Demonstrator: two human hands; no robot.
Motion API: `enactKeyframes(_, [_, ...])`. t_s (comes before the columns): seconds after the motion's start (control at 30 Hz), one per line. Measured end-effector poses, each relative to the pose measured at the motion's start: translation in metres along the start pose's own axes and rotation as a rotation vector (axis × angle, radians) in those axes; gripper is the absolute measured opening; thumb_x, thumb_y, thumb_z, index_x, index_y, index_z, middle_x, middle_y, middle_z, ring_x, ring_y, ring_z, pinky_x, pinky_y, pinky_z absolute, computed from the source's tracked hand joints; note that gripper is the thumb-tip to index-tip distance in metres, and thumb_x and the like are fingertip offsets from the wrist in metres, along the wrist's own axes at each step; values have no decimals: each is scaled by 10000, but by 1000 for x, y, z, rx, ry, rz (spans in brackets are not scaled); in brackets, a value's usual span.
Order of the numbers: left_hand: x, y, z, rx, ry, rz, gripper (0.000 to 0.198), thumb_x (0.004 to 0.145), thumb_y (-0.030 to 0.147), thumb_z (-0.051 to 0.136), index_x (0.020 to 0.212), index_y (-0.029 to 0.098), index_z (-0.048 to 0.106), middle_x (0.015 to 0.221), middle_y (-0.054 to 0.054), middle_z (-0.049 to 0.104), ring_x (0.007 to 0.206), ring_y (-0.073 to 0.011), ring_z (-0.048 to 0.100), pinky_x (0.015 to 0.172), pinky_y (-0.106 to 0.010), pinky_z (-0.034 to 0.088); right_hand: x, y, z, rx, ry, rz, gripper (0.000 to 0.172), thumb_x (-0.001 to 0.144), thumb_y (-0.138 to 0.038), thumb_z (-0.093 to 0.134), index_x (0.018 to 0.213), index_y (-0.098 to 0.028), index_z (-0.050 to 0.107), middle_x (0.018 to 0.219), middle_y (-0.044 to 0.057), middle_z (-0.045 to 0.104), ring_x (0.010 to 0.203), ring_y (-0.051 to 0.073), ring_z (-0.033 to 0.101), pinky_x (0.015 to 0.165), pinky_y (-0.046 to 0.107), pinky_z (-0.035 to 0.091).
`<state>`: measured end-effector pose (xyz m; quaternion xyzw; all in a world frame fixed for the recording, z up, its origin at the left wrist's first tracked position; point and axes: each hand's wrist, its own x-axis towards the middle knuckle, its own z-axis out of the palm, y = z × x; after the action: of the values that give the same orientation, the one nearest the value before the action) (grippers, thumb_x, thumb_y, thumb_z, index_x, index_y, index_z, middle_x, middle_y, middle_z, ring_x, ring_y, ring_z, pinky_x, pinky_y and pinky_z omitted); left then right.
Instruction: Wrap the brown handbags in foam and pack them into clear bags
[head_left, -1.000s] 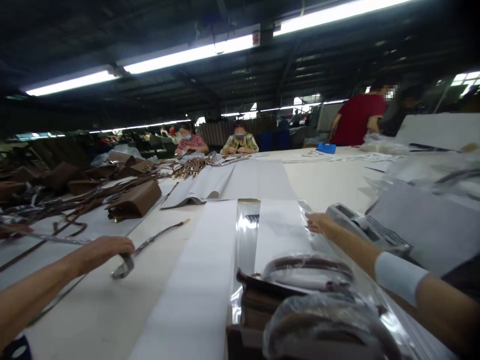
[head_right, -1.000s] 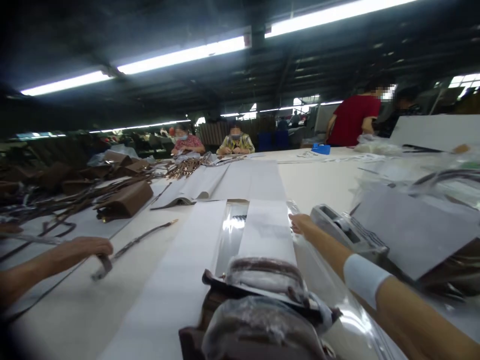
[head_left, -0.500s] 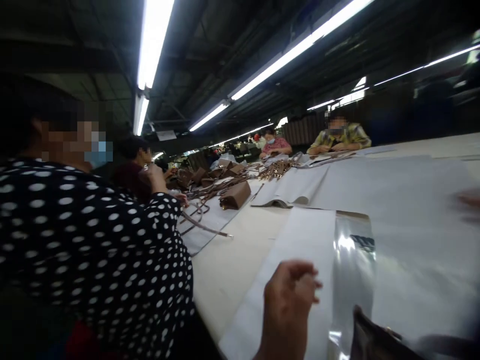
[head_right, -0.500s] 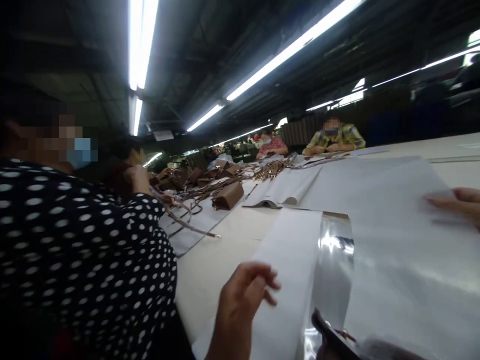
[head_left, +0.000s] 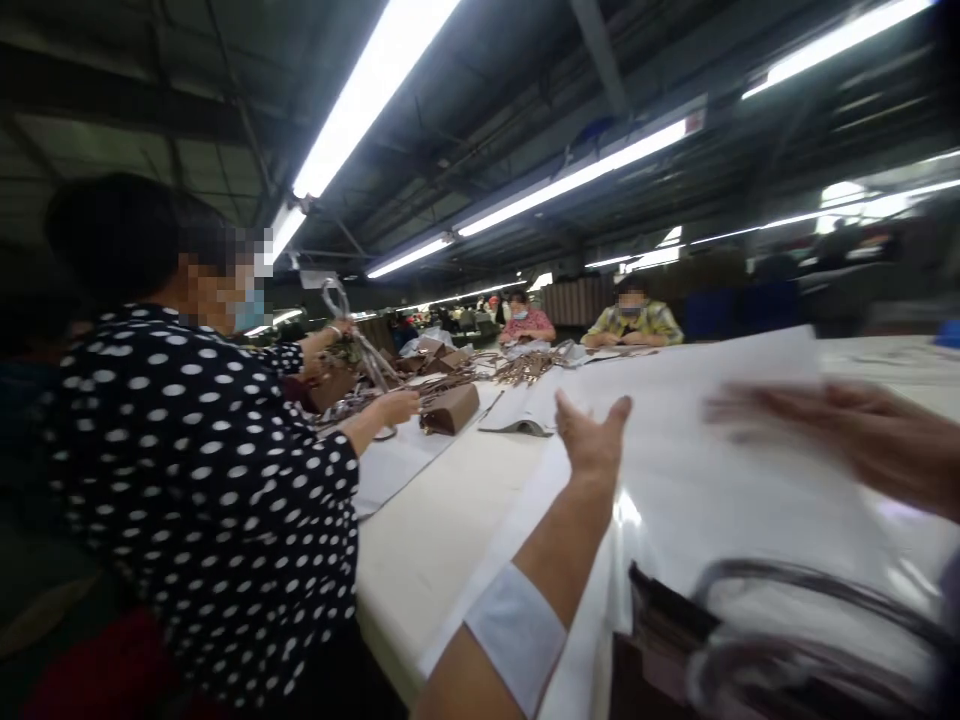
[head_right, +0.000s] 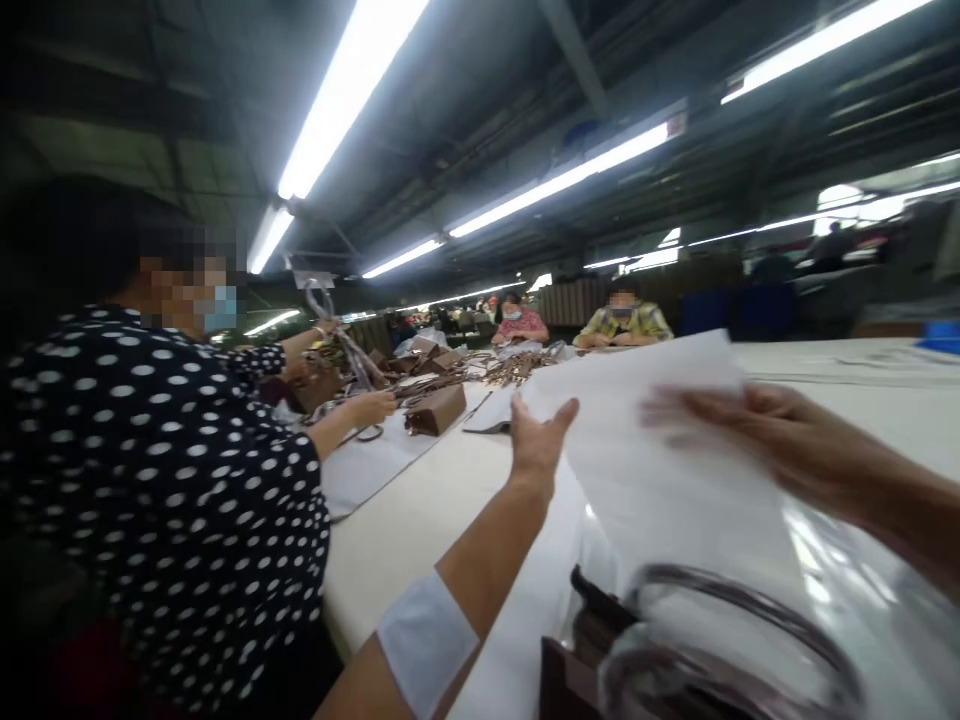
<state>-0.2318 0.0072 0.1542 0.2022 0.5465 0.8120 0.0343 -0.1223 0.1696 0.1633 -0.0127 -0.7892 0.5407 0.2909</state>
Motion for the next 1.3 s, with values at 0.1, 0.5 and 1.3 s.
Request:
enactKeyframes(0.1, [-13,3,5,-38,-31,-24,901,627,537,683,1329,178,247,1464,-152,126,1341,-286,141,1068,-405,191,-15,-43,-1,317,-248,219,242,793,-395,576,931,-226,681,1086,142,606,924,226,606,817,320,468])
enactKeyframes(0.5, [-50,15,18,-283,-331,64,426,666,352,698,990,97,587,804,-79,671,711,-199,639,706,-340,507,3,-28,13,32,-419,-4,330,716,-418,641,851,-120,604,810,64,633,732,177,598,672,283,476])
enactKeyframes(1.3, [-184,-42,-31,1126,-161,879,429,801,267,527,1167,51,462,1447,-235,81,1310,-403,152,988,-555,323,-77,9,-20,-735,-556,-373,244,850,-158,405,931,-162,635,998,106,596,915,177,572,811,276,440])
